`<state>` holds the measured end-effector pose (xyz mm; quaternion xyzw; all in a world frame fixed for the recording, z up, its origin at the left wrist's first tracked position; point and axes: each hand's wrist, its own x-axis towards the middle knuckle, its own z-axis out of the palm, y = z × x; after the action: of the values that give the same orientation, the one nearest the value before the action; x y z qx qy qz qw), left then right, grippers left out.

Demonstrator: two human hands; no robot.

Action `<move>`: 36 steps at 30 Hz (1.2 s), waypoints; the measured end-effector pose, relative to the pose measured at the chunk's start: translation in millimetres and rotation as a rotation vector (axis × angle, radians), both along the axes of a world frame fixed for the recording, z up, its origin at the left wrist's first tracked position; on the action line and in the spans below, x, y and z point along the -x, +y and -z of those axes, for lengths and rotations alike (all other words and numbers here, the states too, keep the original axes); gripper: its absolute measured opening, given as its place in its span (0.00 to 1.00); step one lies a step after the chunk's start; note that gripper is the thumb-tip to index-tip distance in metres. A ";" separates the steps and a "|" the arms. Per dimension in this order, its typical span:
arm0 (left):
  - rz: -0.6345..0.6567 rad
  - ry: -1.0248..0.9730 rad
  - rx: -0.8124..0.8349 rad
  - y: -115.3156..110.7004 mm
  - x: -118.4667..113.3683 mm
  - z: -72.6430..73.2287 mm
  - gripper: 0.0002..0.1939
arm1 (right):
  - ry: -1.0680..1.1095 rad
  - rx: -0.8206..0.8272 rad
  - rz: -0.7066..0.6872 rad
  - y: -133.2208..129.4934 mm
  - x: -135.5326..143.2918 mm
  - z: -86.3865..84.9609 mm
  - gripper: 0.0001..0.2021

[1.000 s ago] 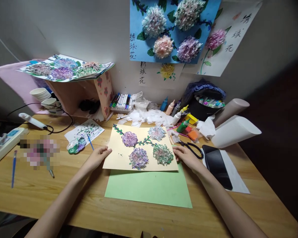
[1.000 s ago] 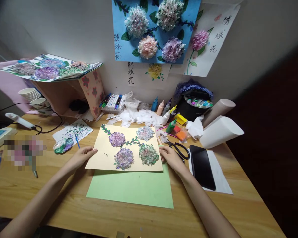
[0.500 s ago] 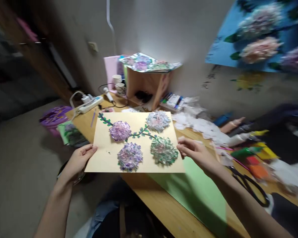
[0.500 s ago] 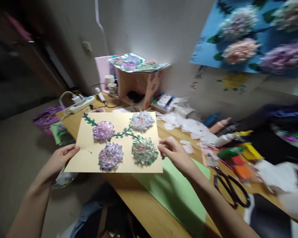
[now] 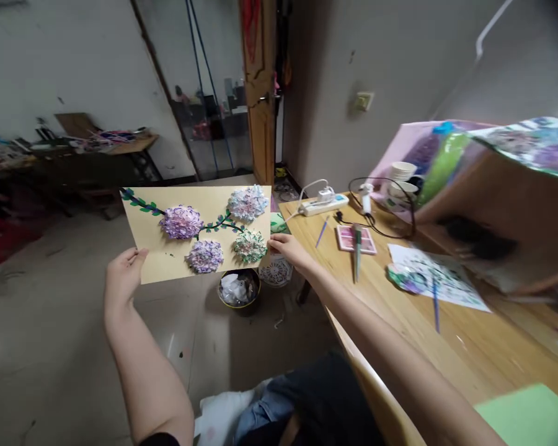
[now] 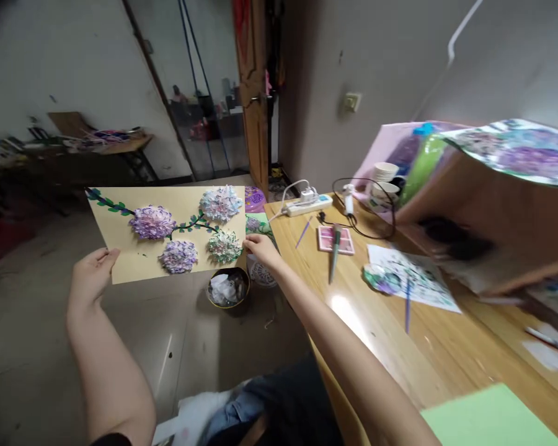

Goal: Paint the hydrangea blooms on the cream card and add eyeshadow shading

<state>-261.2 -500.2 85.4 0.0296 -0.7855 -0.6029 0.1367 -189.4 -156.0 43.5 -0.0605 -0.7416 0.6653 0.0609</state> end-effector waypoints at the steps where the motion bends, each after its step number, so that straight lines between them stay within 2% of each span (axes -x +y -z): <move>1: -0.001 0.020 0.000 -3.7 10.0 4.4 0.11 | 0.011 -0.012 -0.003 -1.1 14.6 4.6 0.07; 4: -0.004 0.059 -0.009 -8.1 38.4 21.0 0.11 | 0.030 -0.024 0.009 0.0 49.5 19.1 0.07; 7: -0.024 0.078 -0.009 -6.9 57.1 38.4 0.12 | 0.028 0.022 0.066 0.9 71.2 33.5 0.19; 10: -0.039 0.081 -0.007 -2.4 65.6 51.1 0.13 | 0.033 0.083 0.153 -2.6 79.6 43.9 0.27; 13: -0.054 0.079 -0.010 3.2 70.9 58.1 0.14 | 0.047 0.126 0.165 -7.3 80.5 48.1 0.30; 20: -0.138 0.104 -0.011 9.6 82.2 62.2 0.14 | 0.072 0.176 0.168 -0.2 87.5 45.0 0.32; 27: -0.146 0.074 -0.008 17.2 77.8 64.3 0.15 | 0.082 0.170 0.145 5.0 86.5 38.3 0.31; 36: -0.186 0.035 -0.051 27.9 81.0 63.6 0.13 | 0.081 0.195 -0.022 8.6 73.4 24.7 0.32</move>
<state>-342.2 -472.4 21.8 0.0955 -0.7613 -0.6076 0.2050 -262.8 -147.3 18.8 -0.0310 -0.6707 0.7370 0.0775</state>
